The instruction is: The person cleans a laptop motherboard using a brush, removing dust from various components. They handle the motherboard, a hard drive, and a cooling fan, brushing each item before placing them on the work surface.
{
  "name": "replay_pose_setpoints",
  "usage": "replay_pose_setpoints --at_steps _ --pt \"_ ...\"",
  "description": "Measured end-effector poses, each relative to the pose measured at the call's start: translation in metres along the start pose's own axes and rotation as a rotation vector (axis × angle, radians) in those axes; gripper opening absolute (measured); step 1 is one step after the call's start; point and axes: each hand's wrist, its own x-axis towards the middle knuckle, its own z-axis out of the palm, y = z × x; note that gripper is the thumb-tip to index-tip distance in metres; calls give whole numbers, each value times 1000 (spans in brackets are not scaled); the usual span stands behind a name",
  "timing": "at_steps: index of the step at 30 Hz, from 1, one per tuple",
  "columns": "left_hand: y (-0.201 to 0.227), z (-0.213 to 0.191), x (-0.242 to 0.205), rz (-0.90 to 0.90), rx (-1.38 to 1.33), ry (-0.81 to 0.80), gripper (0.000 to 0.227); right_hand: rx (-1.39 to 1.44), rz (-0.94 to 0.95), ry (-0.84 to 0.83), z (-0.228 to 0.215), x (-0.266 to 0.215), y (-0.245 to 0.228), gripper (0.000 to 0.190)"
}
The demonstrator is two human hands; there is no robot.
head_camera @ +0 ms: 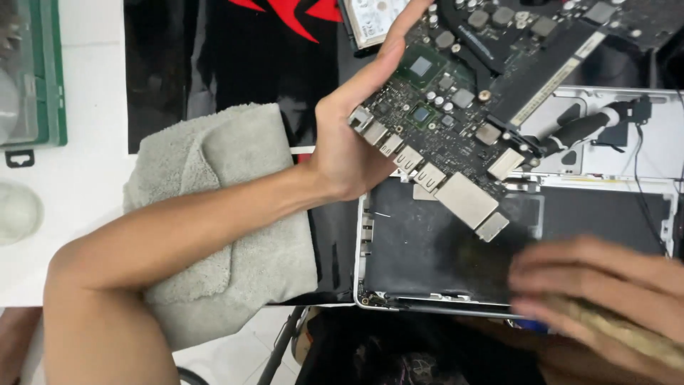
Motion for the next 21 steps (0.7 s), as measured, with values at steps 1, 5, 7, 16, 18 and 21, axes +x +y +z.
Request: replay_pose_setpoints --at_steps 1,5,7,16,18,21 --pt "0 0 -1 4 -4 7 76 5 -4 -7 1 -3 4 41" --pt "-1 -1 2 47 1 -46 74 56 121 -32 3 20 -15 44" --pt "-1 -2 2 51 13 -68 76 210 200 -14 9 28 -24 28" --pt "-11 -27 2 156 189 -251 64 -127 33 -299 32 13 9 67" --pt "-3 -10 0 38 69 -111 70 -347 -153 -100 42 23 18 80" --pt "-13 -28 2 161 187 -225 61 -354 -268 -241 37 37 9 77"
